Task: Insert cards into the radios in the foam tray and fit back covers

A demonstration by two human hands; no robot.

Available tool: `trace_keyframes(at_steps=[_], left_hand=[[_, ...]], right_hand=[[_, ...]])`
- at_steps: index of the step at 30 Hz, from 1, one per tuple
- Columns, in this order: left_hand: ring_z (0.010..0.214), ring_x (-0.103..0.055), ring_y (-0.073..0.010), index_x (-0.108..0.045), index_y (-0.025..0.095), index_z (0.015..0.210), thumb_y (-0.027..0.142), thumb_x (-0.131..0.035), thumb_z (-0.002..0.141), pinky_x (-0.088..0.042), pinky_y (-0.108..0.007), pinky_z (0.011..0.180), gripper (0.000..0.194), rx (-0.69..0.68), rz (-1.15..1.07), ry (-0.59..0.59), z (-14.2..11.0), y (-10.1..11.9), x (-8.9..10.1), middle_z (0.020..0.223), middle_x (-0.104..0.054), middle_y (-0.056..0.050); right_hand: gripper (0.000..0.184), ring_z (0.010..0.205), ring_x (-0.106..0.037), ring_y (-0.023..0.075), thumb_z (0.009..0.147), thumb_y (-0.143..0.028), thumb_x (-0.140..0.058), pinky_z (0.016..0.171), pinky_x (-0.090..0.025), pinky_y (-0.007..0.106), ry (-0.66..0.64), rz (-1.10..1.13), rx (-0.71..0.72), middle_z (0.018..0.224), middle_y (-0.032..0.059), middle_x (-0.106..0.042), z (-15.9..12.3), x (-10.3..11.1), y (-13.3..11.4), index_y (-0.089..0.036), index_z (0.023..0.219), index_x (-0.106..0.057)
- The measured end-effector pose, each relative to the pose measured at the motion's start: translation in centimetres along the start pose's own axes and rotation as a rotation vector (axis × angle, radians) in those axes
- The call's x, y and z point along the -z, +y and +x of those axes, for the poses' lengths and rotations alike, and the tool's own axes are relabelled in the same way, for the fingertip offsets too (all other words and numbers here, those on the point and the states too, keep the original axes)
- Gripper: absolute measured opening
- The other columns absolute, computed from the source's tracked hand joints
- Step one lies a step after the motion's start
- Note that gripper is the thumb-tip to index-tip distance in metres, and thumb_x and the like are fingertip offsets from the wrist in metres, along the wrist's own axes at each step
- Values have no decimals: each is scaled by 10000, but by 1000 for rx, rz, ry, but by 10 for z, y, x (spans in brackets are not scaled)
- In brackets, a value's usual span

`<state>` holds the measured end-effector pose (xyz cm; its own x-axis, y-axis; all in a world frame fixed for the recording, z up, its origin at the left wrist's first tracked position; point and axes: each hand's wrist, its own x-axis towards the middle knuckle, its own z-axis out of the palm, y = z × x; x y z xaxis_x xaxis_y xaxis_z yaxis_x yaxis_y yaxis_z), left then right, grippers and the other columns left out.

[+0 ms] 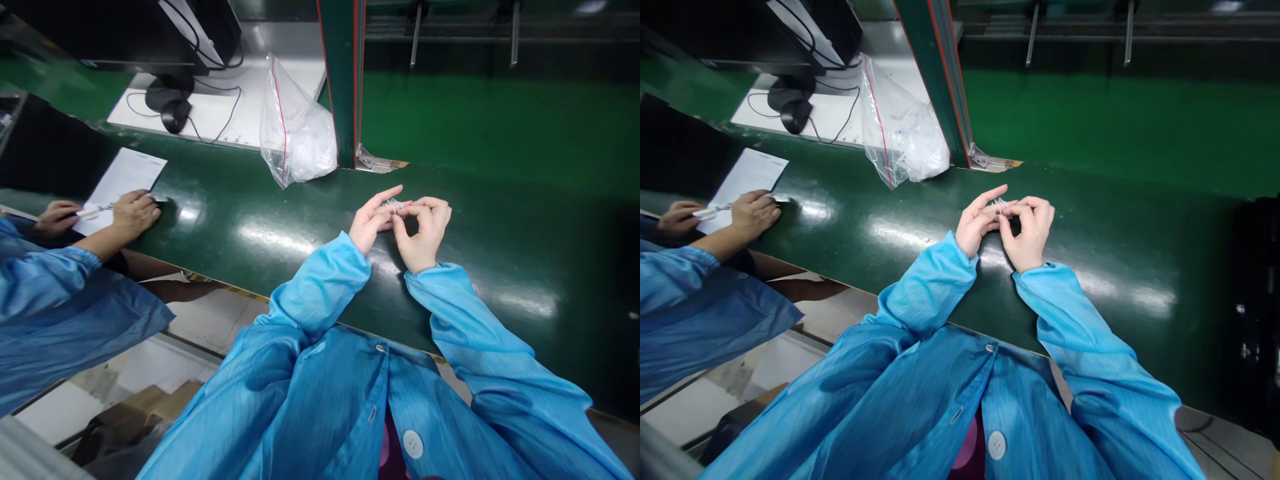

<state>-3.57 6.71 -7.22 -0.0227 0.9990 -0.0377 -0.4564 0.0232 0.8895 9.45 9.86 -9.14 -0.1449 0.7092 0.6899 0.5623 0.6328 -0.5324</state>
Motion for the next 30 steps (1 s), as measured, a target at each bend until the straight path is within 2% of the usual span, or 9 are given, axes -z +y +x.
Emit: trace_keyframes(at_steps=[5, 12, 18, 26, 30], left_hand=[[1154, -620, -231, -548, 215, 1403, 196, -485, 944, -486, -352, 984, 463, -55, 23, -38, -5, 5, -5, 1224, -730, 1], [1224, -567, -236, -498, 255, 1446, 208, -437, 973, -479, -333, 1011, 479, -33, 162, -47, -9, 6, -8, 1341, -672, 22], [1207, -583, -241, -501, 279, 1446, 215, -437, 959, -488, -326, 982, 495, -43, 170, -33, -11, 8, -10, 1304, -692, 23], [1299, -547, -246, -439, 320, 1491, 165, -450, 906, -473, -344, 987, 605, 28, 28, -35, -5, 4, -7, 1358, -663, 43], [1280, -575, -256, -394, 243, 1522, 214, -470, 919, -439, -402, 1075, 609, 46, -191, -53, -1, 0, -8, 1357, -667, -19]], right_hand=[[167, 1033, -539, 211, 841, -336, -683, 940, -408, 408, -18, 3, -35, 1016, 68, -557, -1, -1, 3, -195, 899, -616], [125, 1026, -535, 204, 863, -314, -642, 948, -395, 399, -2, 8, -50, 1002, 66, -556, -1, 0, 2, -192, 865, -614], [108, 1019, -543, 213, 821, -288, -649, 946, -382, 403, -13, -55, -34, 992, 67, -561, -1, -3, 5, -190, 809, -607], [68, 1025, -556, 209, 817, -261, -648, 955, -388, 407, -19, -75, 63, 981, 60, -568, -2, -1, 1, -196, 821, -627], [87, 1093, -534, 221, 849, -300, -653, 977, -379, 415, -72, -75, 63, 1028, 60, -573, -3, -2, 0, -214, 848, -665]])
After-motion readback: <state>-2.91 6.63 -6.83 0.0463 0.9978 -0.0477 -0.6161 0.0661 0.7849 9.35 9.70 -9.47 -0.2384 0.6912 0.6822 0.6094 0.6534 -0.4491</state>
